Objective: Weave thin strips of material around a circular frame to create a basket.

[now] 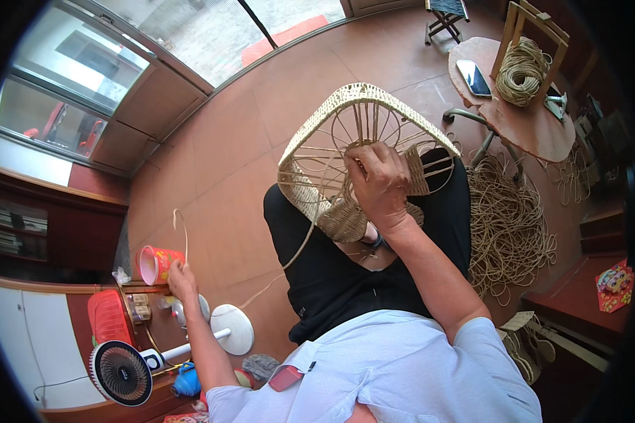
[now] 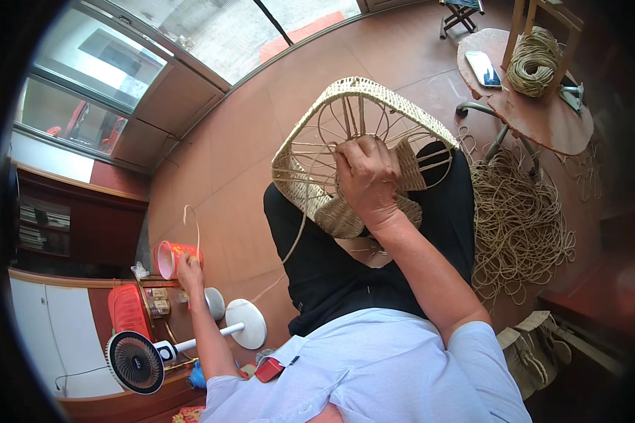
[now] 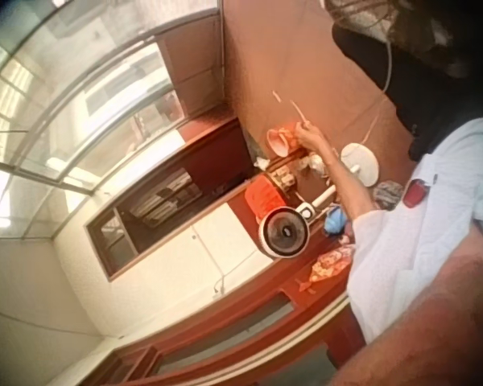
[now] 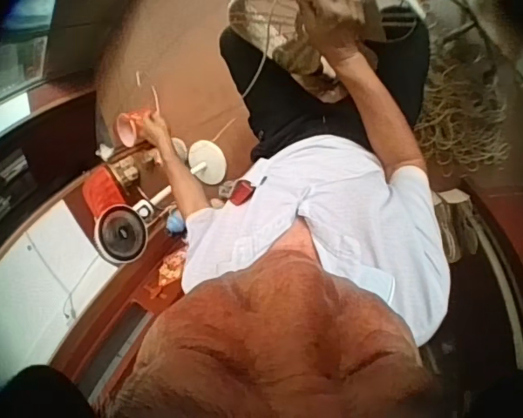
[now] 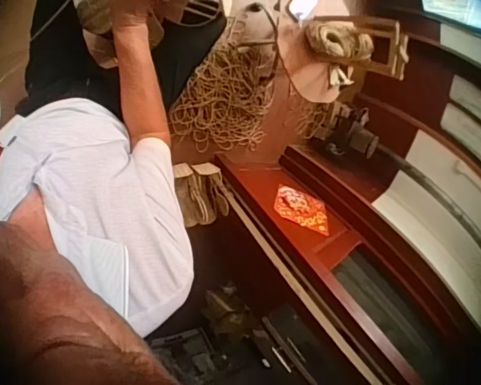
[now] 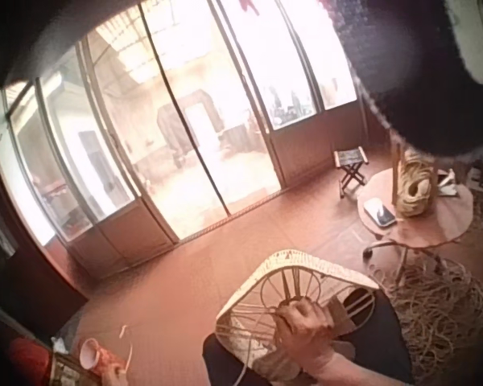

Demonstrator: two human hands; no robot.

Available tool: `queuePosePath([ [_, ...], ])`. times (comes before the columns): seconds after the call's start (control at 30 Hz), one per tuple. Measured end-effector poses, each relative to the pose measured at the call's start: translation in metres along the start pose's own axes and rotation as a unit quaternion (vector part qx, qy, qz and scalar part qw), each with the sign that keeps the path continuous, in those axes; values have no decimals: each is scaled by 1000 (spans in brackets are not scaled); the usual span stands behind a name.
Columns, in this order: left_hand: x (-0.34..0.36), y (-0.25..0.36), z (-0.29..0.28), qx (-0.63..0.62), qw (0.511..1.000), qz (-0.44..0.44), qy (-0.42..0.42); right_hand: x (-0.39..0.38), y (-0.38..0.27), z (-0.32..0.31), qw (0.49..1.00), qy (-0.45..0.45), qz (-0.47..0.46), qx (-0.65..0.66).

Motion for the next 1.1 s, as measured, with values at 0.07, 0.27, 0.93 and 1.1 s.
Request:
queuePosePath([
  [0.07, -2, 137, -21, -322, 936, 6, -139, -2, 5, -7, 1000, -8, 8, -27],
  [0.27, -76, 398, -62, -592, 697, 79, -396, -2, -13, -2, 996, -57, -18, -65],
  [0.93, -35, 483, -12, -501, 831, 216, -108, 2, -12, -6, 987, -144, 25, -72],
  [1.1, -19, 490, 1, -353, 861, 287, -229, 3, -8, -7, 988, -139, 22, -57],
])
Point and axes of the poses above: each hand's wrist, its own x-axis towards the middle knuckle, its own z-axis out of the palm, y = z × x, the point moved 3 cm from there along x, towards the middle knuckle, and after that the axes turned 6 degrees about z, right-handed, at the moved point
